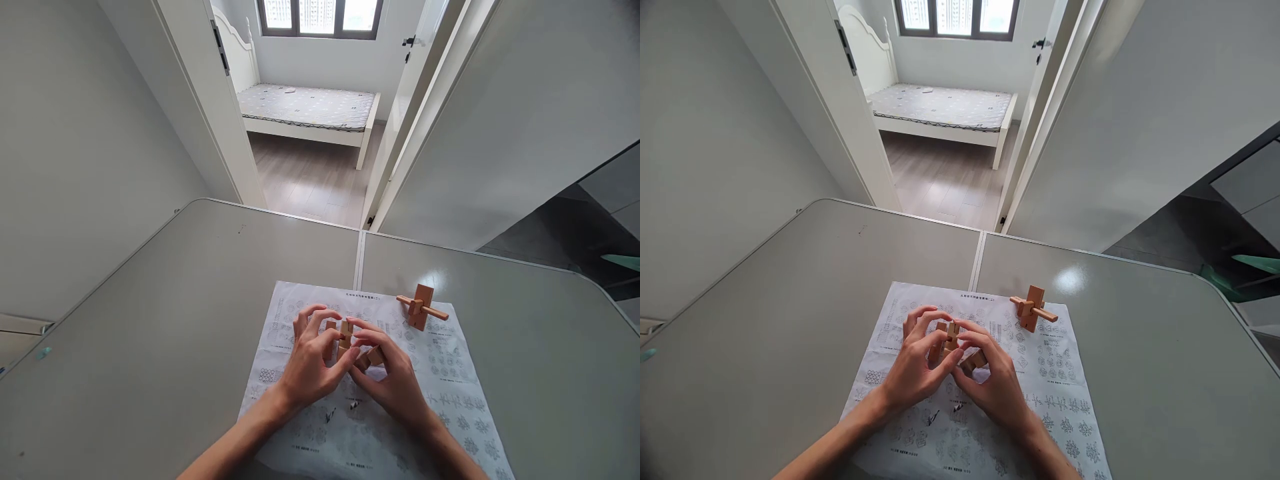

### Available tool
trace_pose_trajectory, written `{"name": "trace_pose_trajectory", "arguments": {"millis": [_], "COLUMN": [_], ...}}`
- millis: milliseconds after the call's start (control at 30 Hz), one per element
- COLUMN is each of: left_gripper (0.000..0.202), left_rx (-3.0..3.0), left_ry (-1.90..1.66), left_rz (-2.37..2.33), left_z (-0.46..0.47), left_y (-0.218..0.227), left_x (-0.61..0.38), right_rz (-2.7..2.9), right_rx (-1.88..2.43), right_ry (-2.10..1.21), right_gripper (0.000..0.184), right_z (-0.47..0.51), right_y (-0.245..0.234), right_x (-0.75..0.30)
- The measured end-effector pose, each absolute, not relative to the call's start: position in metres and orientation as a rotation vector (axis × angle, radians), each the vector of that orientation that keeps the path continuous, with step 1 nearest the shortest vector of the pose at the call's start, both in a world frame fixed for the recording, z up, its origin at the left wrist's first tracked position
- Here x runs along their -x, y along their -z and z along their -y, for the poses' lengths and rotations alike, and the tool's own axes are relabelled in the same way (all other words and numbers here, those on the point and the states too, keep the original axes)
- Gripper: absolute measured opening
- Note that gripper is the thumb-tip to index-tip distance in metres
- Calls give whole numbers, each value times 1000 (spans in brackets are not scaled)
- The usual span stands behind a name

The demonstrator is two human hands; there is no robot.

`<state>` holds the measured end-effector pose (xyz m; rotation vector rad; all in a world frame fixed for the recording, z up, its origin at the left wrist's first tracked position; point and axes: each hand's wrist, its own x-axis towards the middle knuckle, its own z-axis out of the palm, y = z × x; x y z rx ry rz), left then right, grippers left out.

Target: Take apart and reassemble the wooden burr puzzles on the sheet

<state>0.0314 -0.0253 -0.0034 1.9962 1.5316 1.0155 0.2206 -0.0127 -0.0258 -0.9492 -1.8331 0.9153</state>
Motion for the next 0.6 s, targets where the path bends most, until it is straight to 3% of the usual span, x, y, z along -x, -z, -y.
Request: {"name": "trace_pose_trajectory", "arguments": {"millis": [233, 400, 600], "left_gripper": [16, 32, 18], "left_rx": [-1775, -1400, -1357], "left_ry": [-1186, -1181, -1207], "left_rz": [-1469, -1363, -1430], "left_z": [20, 24, 28], "left_y": [4, 10, 11], "left_x": [-28, -26, -26], "right_rz": [1812, 1885, 1837], "right_rx": [1011, 1054, 1106], "right_ry": [-1088, -1094, -993], "right_gripper": [57, 28, 23], "right_z": [14, 12, 14], "right_y": [28, 23, 26], "right_x": [-222, -221, -219]}}
